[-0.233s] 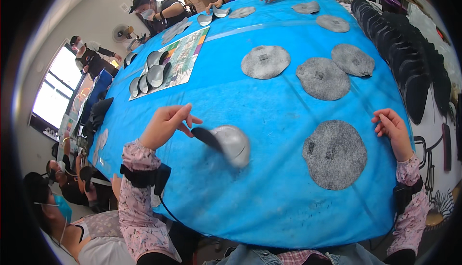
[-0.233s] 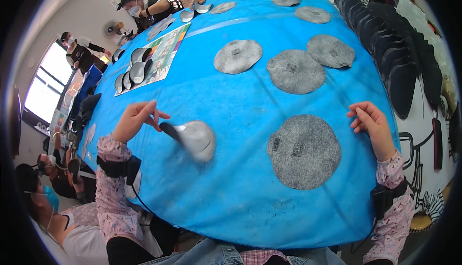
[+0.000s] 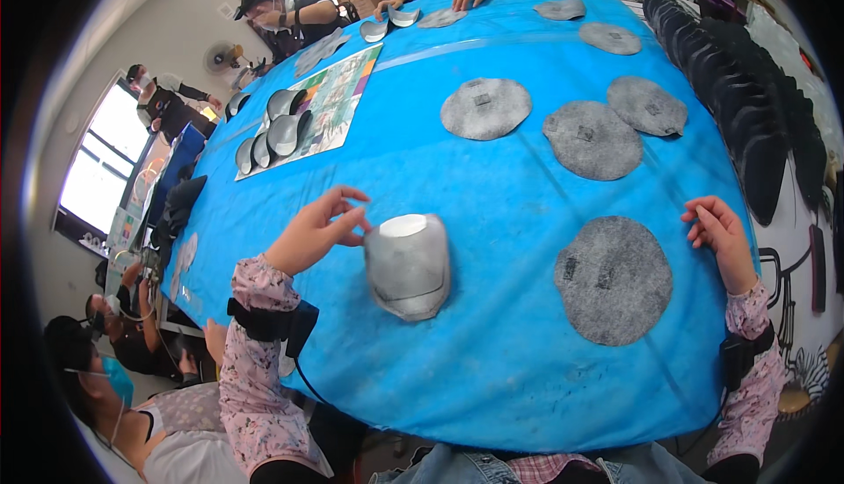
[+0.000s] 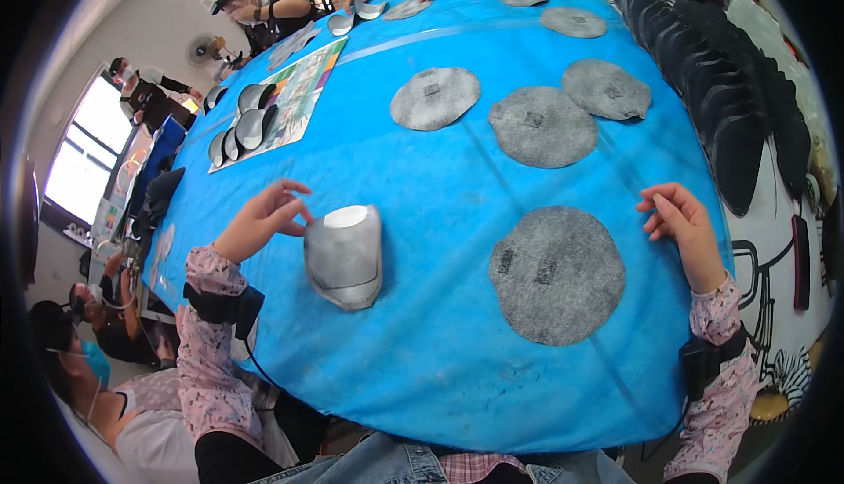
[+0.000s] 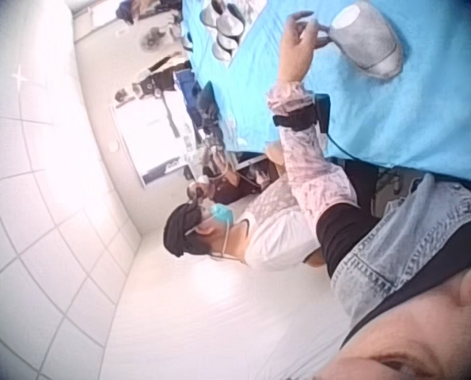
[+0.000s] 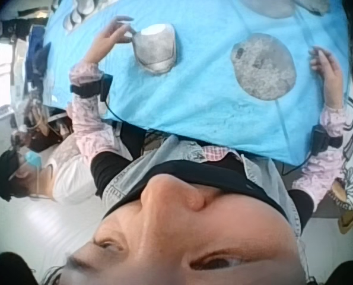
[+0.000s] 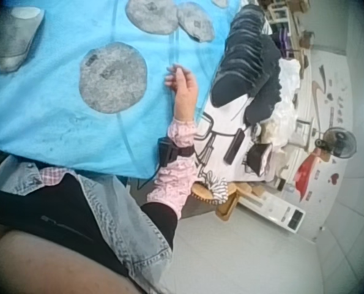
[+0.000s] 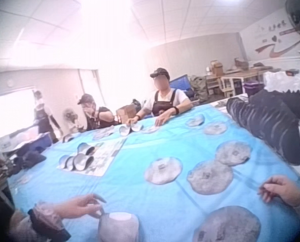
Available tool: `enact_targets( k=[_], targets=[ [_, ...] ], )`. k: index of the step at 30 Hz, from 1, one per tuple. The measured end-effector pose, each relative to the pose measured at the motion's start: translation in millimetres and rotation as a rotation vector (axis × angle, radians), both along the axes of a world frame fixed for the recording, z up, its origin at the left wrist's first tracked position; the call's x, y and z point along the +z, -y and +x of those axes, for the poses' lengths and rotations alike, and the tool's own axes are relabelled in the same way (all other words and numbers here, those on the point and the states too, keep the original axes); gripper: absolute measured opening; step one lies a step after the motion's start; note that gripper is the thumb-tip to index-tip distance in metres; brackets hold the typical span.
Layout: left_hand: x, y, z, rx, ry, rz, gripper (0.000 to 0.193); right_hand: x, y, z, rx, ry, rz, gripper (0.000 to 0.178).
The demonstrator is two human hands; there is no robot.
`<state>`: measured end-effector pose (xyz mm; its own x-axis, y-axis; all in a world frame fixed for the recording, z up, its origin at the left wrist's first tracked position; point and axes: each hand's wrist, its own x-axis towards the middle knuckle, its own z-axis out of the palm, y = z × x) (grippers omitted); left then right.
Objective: Picking up and inspecting various shoe components at a production table.
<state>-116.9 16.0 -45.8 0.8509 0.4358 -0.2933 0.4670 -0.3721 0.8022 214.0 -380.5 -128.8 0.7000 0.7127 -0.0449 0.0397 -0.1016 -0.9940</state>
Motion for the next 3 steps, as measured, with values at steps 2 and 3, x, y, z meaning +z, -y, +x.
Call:
enact_targets(
  k=[2, 3],
  targets=[
    [3.0, 0.5, 0.8, 0.053, 0.087, -0.24, 0.039, -2.0, -1.5, 1.2, 0.0, 0.009, -0.007, 0.024],
    [5.3, -1.2, 2.7, 0.069, 0.106, -0.367, 0.046, -2.1, -0.5, 1.8, 0.002, 0.012, -0.015, 0.024]
  ],
)
